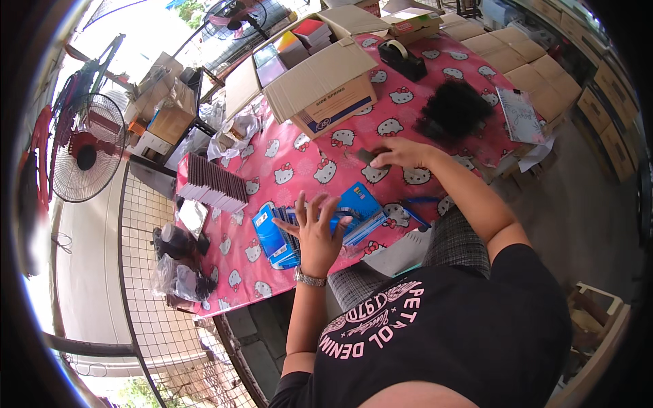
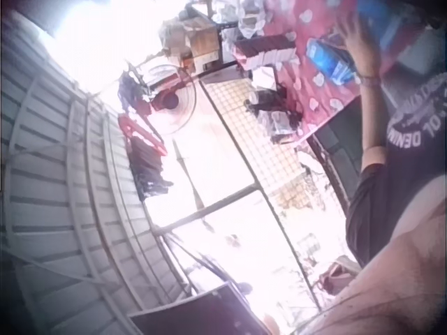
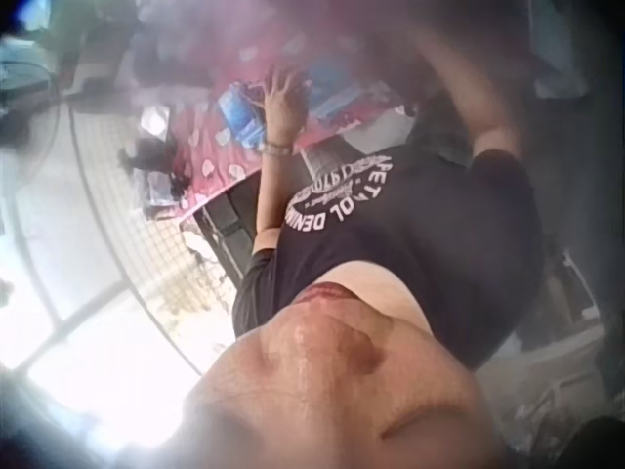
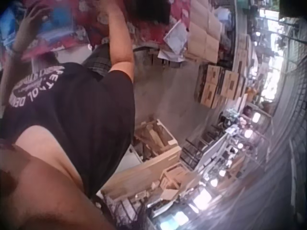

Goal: The person packs small blue notebooks into a larger box. The person picks up notebooks one by one, aligns them with a stack, and then places the gathered stack into the cardboard box on the table.

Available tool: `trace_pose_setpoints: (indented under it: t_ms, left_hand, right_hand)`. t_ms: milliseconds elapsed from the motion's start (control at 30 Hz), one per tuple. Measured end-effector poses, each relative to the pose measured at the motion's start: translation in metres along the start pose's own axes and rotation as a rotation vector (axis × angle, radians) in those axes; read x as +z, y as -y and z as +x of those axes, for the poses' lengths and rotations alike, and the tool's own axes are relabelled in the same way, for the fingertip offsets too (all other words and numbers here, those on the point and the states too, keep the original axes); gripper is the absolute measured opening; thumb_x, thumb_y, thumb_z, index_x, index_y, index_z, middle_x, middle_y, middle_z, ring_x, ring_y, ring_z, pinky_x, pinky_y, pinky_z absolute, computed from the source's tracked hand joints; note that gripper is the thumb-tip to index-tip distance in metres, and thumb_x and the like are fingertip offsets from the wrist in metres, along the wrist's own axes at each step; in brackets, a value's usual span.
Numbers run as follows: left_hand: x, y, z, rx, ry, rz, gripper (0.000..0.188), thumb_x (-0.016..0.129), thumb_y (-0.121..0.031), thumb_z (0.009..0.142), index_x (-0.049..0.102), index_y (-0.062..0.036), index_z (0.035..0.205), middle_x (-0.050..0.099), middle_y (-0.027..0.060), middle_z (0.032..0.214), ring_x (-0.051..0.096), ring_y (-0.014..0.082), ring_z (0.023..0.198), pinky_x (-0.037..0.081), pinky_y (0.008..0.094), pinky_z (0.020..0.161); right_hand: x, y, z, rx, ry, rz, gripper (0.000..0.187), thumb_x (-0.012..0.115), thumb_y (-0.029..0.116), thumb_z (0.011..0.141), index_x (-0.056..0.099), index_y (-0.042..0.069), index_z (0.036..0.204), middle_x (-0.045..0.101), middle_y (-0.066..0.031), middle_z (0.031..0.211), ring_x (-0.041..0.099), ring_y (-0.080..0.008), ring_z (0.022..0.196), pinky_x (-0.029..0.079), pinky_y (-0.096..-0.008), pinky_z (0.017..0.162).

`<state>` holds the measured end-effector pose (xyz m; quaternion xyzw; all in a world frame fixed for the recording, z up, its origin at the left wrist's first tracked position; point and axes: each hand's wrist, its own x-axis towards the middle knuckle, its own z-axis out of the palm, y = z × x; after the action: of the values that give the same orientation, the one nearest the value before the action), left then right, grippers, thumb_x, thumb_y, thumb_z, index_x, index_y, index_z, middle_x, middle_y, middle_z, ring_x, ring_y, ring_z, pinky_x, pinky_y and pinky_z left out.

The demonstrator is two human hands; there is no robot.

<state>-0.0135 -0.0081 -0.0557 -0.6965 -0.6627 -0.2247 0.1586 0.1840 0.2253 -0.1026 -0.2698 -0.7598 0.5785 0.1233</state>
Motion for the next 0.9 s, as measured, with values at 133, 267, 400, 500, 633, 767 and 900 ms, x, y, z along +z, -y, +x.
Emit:
trace_pose_setpoints:
  t_ms: [133,267,400,500,633,767,900]
  left_hand:
    - [0.005,0.013,-0.005,-0.088,-0.013,-0.117,0.035,0.081,-0.026,0.076,0.066,-0.0107,0.103,0.064,0.0062,0.104,0.054,0.0312,0.109,0.035,0.0487,0.099]
    - [0.006,0.011,-0.001,-0.072,-0.052,-0.101,0.037,0.084,-0.027,0.073,0.065,-0.0104,0.100,0.063,0.0064,0.101,0.055,0.0294,0.101,0.038,0.0456,0.093]
    - [0.008,0.009,-0.003,-0.119,-0.060,-0.089,0.038,0.085,-0.030,0.071,0.065,-0.0102,0.097,0.063,0.0062,0.099,0.054,0.0299,0.101,0.039,0.0439,0.091]
    - [0.008,0.015,-0.006,-0.154,-0.060,-0.122,0.037,0.084,-0.029,0.072,0.065,-0.0092,0.097,0.062,0.0073,0.099,0.054,0.0312,0.101,0.040,0.0437,0.091]
    - [0.010,0.020,0.000,-0.127,-0.064,-0.154,0.035,0.084,-0.026,0.073,0.065,-0.0077,0.097,0.062,0.0092,0.098,0.054,0.0326,0.099,0.041,0.0447,0.089]
    - [0.011,0.020,-0.003,-0.136,-0.067,-0.190,0.037,0.083,-0.024,0.074,0.063,-0.0064,0.099,0.062,0.0107,0.098,0.053,0.0339,0.097,0.042,0.0449,0.088]
    - [0.010,0.021,-0.003,-0.134,-0.044,-0.224,0.038,0.082,-0.025,0.075,0.061,-0.0064,0.100,0.061,0.0119,0.099,0.053,0.0365,0.099,0.042,0.0469,0.089]
  right_hand:
    - [0.031,0.068,-0.004,-0.206,0.414,0.201,0.058,0.068,0.041,0.083,0.064,-0.001,0.122,0.060,-0.0100,0.120,0.057,-0.0195,0.112,0.044,-0.0323,0.097]
    - [0.028,0.076,0.005,-0.178,0.465,-0.024,0.053,0.067,0.038,0.083,0.067,-0.003,0.118,0.057,-0.0109,0.125,0.057,-0.0218,0.113,0.044,-0.0327,0.097]
    - [0.028,0.089,0.011,-0.173,0.480,-0.327,0.054,0.071,0.039,0.079,0.069,0.001,0.117,0.058,-0.0103,0.122,0.058,-0.0244,0.112,0.045,-0.0353,0.097]
    - [0.032,0.080,0.008,-0.316,0.558,0.207,0.053,0.070,0.037,0.079,0.069,0.000,0.116,0.057,-0.0119,0.129,0.054,-0.0235,0.120,0.043,-0.0361,0.100]
    - [0.032,0.085,0.015,-0.272,0.493,-0.025,0.047,0.069,0.032,0.081,0.070,0.000,0.116,0.055,-0.0111,0.132,0.051,-0.0221,0.123,0.040,-0.0347,0.104]
    - [0.034,0.093,0.016,-0.206,0.532,0.044,0.047,0.070,0.030,0.081,0.069,-0.002,0.116,0.058,-0.0110,0.129,0.054,-0.0215,0.118,0.042,-0.0336,0.102]
    - [0.036,0.087,0.019,-0.256,0.551,0.185,0.048,0.073,0.031,0.077,0.071,-0.002,0.113,0.061,-0.0099,0.122,0.056,-0.0208,0.116,0.043,-0.0335,0.100]
